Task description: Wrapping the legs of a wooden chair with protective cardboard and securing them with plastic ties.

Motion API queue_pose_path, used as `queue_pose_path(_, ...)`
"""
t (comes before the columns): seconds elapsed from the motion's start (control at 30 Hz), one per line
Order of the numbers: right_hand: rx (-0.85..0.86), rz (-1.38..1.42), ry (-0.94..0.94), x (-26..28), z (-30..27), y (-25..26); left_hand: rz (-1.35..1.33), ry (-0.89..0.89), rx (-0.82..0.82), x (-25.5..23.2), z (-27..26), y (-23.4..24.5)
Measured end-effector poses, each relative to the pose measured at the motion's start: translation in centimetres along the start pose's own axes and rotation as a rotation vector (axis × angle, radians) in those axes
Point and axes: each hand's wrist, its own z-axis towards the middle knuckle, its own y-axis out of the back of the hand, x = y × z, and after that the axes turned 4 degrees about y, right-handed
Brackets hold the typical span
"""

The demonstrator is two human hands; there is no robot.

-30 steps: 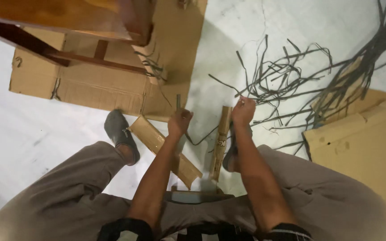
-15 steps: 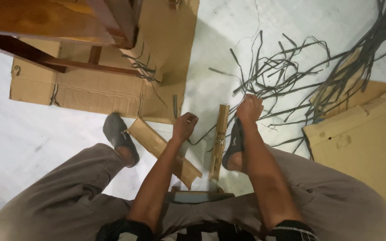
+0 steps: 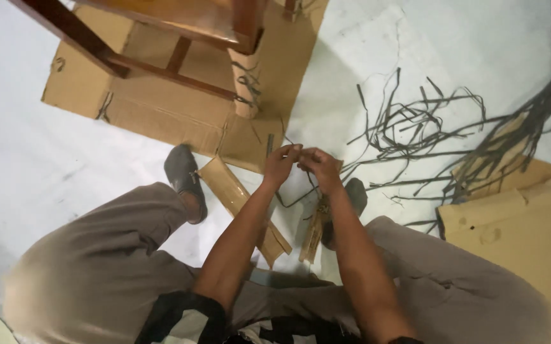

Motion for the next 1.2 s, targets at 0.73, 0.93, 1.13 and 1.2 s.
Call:
queue_pose_path(0.73, -0.294, -0.072, -0.179, 3.1, 0.7, -5.7, -0.042, -0.332, -0.713, -1.2, -0.4, 5.5)
queue_pose_path(0.93, -0.387, 0.024, -0.132, 3.3, 2.0, -7.4, -0.166, -0.335, -0.785, -6.7, -1.5, 7.2)
queue_pose_path(1.13, -0.395, 0.056, -0.112, 3.1, 4.6, -7.7, -0.099, 0.041, -0.572, -4.8, 4.3, 8.2)
queue_pose_path(1.2, -0.402, 0.049, -0.114, 3.9, 5.2, -8.1, -0.156, -0.07, -0.513, -1.6, 6.7, 8.5)
